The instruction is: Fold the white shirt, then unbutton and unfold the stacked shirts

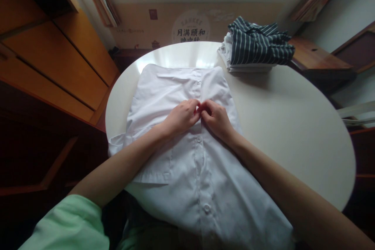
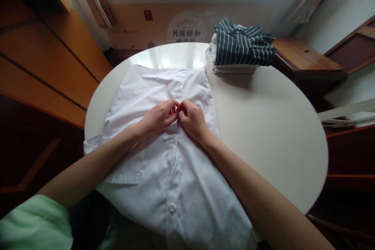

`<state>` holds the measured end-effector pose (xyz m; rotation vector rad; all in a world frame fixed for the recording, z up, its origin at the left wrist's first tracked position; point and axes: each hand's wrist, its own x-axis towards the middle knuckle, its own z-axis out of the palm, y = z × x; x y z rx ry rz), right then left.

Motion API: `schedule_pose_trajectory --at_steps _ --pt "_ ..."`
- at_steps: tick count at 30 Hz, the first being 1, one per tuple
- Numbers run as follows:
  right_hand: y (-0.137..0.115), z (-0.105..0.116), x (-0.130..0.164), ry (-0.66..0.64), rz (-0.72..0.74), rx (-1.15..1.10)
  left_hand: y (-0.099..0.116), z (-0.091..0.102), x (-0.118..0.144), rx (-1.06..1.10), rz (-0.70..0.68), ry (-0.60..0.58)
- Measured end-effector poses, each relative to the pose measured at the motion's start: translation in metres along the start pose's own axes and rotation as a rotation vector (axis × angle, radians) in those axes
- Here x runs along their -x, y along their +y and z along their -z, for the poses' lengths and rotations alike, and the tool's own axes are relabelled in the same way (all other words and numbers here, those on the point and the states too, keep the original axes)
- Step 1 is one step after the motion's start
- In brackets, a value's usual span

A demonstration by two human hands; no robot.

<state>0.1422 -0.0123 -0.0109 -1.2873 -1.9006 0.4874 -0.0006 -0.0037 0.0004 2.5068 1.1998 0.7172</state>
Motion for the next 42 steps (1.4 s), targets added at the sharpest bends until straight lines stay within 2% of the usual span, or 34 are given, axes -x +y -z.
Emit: schedule_pose_trajectory --at_steps 42 --pt "-0.0002 0.0002 0.0000 0.003 -0.001 0.008 -0.0031 -0.0004 0.0006 -0.043 -0.052 -0.001"
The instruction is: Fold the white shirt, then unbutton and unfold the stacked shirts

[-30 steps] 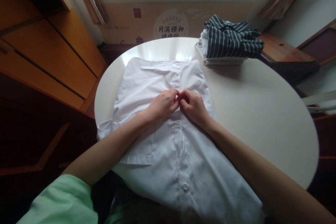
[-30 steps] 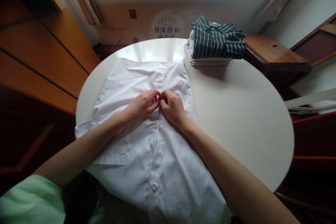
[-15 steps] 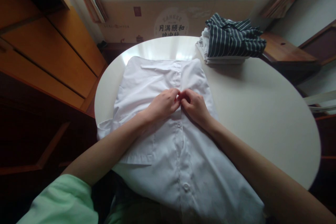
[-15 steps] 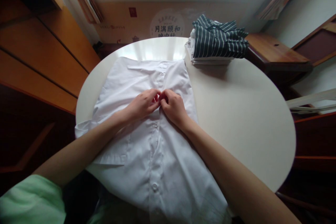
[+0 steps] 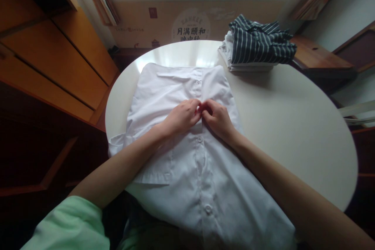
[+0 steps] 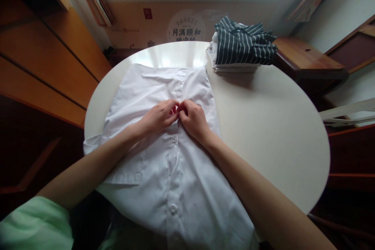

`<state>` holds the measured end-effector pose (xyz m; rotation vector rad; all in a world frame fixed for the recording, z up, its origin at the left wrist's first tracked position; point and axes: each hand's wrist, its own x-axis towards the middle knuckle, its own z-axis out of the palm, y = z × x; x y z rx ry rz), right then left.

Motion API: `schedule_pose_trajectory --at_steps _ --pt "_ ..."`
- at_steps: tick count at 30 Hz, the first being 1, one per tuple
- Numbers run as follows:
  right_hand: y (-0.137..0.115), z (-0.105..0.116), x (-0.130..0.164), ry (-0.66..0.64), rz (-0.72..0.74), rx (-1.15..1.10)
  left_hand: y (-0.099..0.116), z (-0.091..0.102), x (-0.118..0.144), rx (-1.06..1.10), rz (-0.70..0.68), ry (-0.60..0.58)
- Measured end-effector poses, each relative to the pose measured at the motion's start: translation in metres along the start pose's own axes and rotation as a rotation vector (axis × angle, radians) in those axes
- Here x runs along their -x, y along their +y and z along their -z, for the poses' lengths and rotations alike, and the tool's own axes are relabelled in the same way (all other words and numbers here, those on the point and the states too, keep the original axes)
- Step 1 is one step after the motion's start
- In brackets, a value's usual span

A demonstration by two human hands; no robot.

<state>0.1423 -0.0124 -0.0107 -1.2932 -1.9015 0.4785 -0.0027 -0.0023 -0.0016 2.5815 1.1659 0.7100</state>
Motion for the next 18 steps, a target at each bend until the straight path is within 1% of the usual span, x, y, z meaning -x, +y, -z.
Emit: schedule_pose_trajectory --at_steps 18 --pt "0.0007 -0.0001 -0.0001 0.004 0.012 0.005 0.0014 0.0020 0.0004 -0.015 -0.004 -0.015"
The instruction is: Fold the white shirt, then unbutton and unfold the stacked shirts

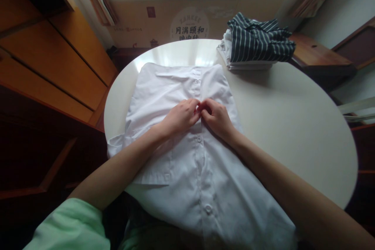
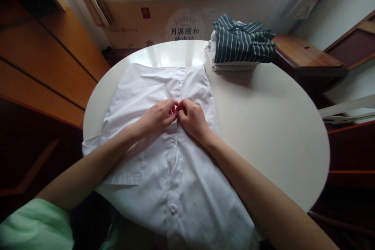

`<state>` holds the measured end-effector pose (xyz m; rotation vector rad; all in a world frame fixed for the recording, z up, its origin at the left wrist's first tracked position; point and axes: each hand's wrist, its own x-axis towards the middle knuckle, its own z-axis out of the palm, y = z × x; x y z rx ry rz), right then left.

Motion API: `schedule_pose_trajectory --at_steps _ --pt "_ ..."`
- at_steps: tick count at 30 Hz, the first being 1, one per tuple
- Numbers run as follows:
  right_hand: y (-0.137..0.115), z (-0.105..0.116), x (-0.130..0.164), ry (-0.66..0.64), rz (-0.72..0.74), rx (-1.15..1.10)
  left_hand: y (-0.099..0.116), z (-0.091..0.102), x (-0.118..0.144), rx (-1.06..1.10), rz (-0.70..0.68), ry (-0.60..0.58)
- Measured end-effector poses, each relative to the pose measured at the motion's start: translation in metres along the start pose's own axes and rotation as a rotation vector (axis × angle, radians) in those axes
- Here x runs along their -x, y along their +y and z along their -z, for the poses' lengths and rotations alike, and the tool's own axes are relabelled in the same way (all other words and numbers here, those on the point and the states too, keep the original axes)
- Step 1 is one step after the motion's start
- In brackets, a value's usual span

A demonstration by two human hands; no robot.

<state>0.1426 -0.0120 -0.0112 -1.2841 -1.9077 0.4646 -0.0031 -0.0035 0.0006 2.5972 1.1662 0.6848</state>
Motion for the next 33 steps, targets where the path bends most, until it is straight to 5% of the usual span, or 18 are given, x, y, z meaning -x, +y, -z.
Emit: schedule_pose_trajectory --at_steps 33 --pt "-0.0002 0.0003 -0.0002 -0.010 -0.011 -0.004 0.0004 0.0011 0.0003 -0.015 -0.006 -0.012"
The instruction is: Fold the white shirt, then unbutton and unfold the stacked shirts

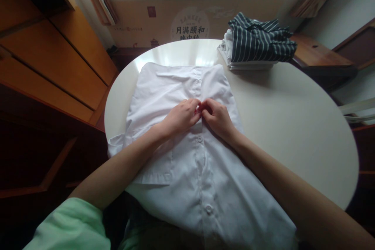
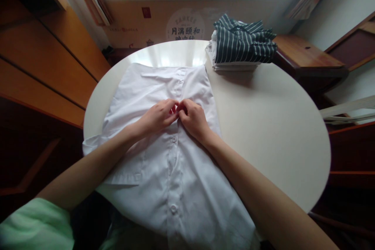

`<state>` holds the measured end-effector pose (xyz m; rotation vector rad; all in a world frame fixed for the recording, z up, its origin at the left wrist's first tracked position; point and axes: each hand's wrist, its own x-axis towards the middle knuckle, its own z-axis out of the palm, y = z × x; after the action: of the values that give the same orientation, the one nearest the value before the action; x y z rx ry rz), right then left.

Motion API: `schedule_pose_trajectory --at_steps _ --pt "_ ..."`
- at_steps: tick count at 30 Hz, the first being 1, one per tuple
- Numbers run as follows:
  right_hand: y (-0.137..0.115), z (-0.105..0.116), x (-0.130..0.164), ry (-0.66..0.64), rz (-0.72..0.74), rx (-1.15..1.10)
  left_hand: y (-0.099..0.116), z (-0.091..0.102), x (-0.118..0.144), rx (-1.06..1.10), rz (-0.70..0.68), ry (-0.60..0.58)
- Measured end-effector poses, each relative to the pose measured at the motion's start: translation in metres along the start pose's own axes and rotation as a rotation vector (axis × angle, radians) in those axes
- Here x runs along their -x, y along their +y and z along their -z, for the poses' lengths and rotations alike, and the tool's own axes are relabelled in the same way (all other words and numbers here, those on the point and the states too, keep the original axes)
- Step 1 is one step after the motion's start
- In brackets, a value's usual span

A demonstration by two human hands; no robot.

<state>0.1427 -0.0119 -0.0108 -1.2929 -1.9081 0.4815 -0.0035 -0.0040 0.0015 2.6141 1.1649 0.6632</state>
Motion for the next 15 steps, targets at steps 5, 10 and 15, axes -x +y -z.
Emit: schedule_pose_trajectory --at_steps 5,10,15 --pt "-0.0001 0.0001 0.0001 0.000 0.002 0.009 -0.0004 -0.0004 0.0004 0.002 0.000 0.003" --pt "-0.0003 0.0002 -0.0004 0.004 0.008 0.025 -0.0005 -0.0003 0.0002 0.007 0.004 0.001" --pt "-0.0025 0.0008 0.0012 0.003 -0.010 0.017 0.0009 0.0005 0.0006 0.029 0.026 -0.032"
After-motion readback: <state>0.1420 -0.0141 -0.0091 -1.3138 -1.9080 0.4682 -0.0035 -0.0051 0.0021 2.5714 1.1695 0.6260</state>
